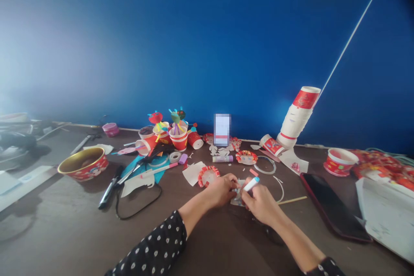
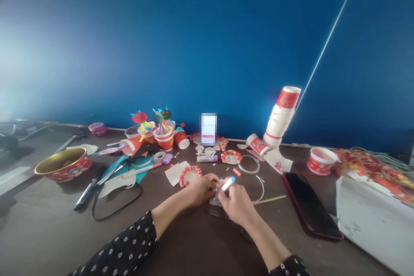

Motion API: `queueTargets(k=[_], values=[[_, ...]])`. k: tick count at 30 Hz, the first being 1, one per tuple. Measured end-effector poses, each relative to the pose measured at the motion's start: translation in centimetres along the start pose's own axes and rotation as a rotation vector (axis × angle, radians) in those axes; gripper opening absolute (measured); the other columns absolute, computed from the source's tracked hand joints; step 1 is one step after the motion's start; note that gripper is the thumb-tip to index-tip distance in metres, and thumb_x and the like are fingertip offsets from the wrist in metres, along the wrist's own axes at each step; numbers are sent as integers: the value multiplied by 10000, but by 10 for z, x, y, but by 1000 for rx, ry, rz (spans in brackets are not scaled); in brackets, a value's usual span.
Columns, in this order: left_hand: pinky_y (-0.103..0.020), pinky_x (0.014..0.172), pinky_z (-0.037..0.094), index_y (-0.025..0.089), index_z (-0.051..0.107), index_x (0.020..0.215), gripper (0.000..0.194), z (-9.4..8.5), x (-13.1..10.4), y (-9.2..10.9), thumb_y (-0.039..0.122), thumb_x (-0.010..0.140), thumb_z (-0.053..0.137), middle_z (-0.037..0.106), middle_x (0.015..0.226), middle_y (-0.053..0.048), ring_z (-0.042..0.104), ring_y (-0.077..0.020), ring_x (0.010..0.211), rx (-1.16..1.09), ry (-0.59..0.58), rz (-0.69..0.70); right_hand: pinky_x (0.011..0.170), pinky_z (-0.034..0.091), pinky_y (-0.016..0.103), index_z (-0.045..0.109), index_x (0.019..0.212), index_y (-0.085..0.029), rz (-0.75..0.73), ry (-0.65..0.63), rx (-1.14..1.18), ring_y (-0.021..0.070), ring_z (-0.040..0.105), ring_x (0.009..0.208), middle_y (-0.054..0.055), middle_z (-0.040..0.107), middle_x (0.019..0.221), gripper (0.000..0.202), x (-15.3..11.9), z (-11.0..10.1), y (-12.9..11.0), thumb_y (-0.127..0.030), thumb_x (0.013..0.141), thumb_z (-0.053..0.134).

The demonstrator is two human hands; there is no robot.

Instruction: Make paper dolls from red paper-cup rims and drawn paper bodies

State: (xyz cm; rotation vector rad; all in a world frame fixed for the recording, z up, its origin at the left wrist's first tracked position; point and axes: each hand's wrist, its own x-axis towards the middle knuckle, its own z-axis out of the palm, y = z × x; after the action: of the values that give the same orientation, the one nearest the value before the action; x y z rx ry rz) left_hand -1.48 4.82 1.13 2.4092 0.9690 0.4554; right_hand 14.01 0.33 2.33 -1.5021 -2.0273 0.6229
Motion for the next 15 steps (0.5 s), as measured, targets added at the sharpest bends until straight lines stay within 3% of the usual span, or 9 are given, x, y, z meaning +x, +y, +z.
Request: queueTargets(k=[9, 15], values=[[-202, 793, 398, 166, 620, 837, 176, 3, 0, -2, 116, 686, 543, 542, 993, -36, 518, -145, 884, 8, 20, -20, 505, 341, 215, 435, 622, -204, 14, -11, 8, 139, 559, 509, -8, 553, 499, 212, 1, -1, 1, -297, 800, 368], [-207, 811, 393, 181, 620, 905, 224, 2, 0, 0, 142, 694, 554, 531, 1018, -37, 516, -146, 895, 16, 11, -45, 505, 320, 220, 404, 609, -206, 6, 47, -52, 137, 533, 521, -8, 531, 524, 170, 2, 0, 5, -260, 769, 387]])
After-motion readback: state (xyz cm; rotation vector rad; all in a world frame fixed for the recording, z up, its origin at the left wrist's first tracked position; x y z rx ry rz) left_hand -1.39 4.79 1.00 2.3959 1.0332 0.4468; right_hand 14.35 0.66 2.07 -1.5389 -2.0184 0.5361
